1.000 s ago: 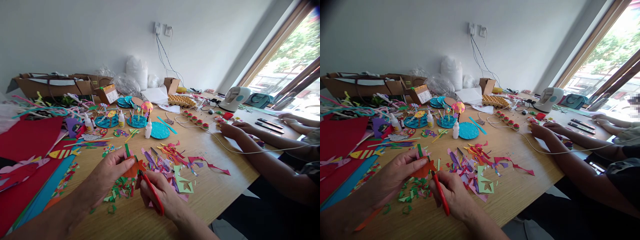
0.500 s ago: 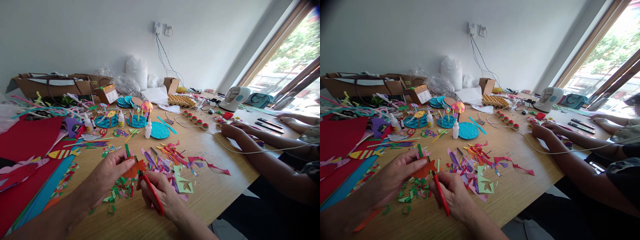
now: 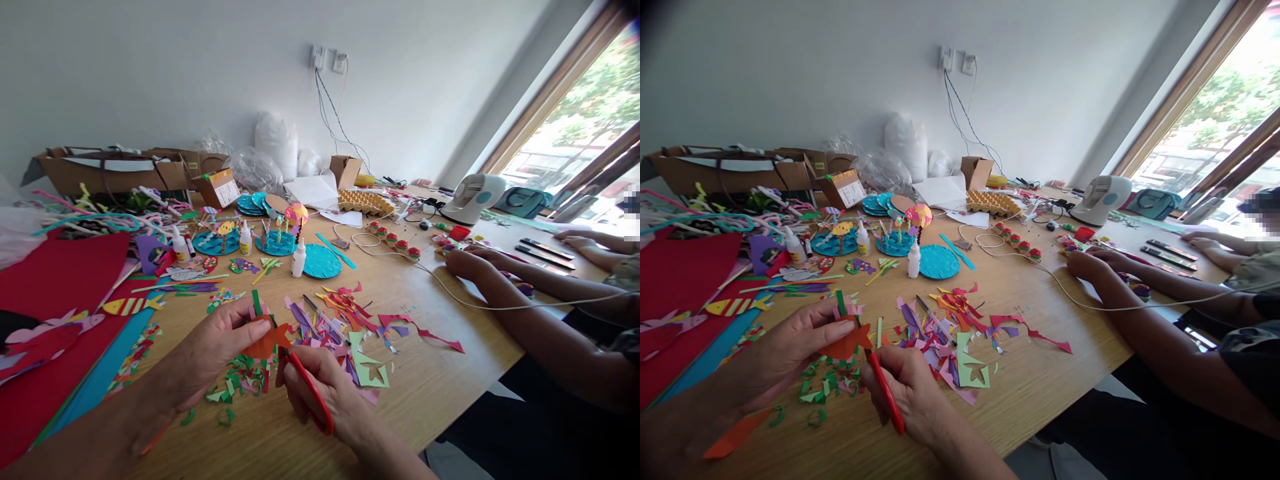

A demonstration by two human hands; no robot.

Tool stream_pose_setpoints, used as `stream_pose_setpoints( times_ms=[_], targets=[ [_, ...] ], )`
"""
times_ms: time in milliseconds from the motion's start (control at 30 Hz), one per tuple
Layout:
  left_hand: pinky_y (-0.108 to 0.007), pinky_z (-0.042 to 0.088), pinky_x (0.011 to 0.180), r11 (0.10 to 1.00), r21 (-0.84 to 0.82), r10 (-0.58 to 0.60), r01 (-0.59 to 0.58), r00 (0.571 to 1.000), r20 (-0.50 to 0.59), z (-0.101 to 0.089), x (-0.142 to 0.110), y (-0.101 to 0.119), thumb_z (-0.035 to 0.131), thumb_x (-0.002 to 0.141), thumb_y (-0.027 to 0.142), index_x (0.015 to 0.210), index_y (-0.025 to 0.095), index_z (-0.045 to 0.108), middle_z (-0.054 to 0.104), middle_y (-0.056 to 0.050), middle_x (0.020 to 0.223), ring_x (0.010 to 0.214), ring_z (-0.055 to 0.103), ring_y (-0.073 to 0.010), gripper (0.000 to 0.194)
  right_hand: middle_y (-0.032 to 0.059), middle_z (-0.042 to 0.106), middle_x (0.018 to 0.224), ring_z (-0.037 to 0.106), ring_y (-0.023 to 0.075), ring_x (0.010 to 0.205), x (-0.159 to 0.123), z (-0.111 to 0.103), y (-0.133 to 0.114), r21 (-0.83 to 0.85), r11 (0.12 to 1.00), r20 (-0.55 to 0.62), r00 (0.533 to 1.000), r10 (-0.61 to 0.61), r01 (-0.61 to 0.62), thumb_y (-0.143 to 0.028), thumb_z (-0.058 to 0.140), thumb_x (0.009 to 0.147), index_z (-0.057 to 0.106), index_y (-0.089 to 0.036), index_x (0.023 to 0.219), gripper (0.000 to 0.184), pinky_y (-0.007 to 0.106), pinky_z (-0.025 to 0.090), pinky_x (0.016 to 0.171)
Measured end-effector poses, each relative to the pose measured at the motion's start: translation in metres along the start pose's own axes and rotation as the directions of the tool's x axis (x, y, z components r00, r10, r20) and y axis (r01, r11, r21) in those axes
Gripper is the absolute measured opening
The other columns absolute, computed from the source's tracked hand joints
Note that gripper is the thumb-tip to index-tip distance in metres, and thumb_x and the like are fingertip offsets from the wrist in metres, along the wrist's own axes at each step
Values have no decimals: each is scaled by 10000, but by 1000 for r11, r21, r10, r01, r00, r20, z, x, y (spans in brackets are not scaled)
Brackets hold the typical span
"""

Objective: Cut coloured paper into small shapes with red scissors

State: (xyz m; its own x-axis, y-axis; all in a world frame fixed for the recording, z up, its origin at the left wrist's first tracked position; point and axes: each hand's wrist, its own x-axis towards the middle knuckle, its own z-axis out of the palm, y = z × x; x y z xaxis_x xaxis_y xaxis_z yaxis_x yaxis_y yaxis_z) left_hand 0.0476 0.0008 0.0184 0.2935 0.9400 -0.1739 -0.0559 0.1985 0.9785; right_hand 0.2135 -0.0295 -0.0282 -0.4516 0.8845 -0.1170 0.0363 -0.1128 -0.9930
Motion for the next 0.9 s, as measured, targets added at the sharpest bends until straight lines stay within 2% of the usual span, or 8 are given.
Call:
stream_pose_setpoints(
  times_ms=[333, 500, 667, 900],
  targets=[
    [-232, 395, 651, 999, 40, -9, 5, 997, 82, -7, 1, 0, 627, 742, 292, 744, 202, 600, 550, 50, 666, 657, 482, -121, 94, -70, 410, 439, 357, 38, 357, -1, -2, 5, 13, 1000, 30, 1000, 5, -5, -577, 528, 785, 456, -164, 617, 451, 133, 251, 328],
    [-249, 408, 670, 997, 73, -42, 31, 987, 156, -10, 0, 4, 605, 754, 293, 725, 205, 603, 568, 37, 693, 695, 499, -140, 94, -67, 419, 455, 358, 41, 369, -3, -5, 10, -20, 999, 53, 998, -31, 32, -527, 530, 812, 449, -167, 618, 416, 141, 252, 337],
    [-254, 406, 719, 981, 193, -12, -21, 985, 170, -12, 0, 12, 608, 737, 281, 725, 202, 643, 591, 20, 745, 766, 514, -163, 87, -66, 392, 486, 363, 49, 421, -4, -9, 7, -122, 993, 34, 999, 0, 4, -482, 525, 828, 426, -173, 594, 400, 156, 254, 381],
    [-260, 411, 755, 980, 197, -6, -37, 978, 210, -12, 2, 12, 588, 761, 278, 739, 217, 653, 620, 23, 764, 804, 548, -172, 92, -57, 400, 516, 359, 59, 462, -6, -10, 5, -252, 968, 34, 999, 0, 9, -457, 491, 853, 453, -171, 625, 368, 179, 221, 410]
  ],
)
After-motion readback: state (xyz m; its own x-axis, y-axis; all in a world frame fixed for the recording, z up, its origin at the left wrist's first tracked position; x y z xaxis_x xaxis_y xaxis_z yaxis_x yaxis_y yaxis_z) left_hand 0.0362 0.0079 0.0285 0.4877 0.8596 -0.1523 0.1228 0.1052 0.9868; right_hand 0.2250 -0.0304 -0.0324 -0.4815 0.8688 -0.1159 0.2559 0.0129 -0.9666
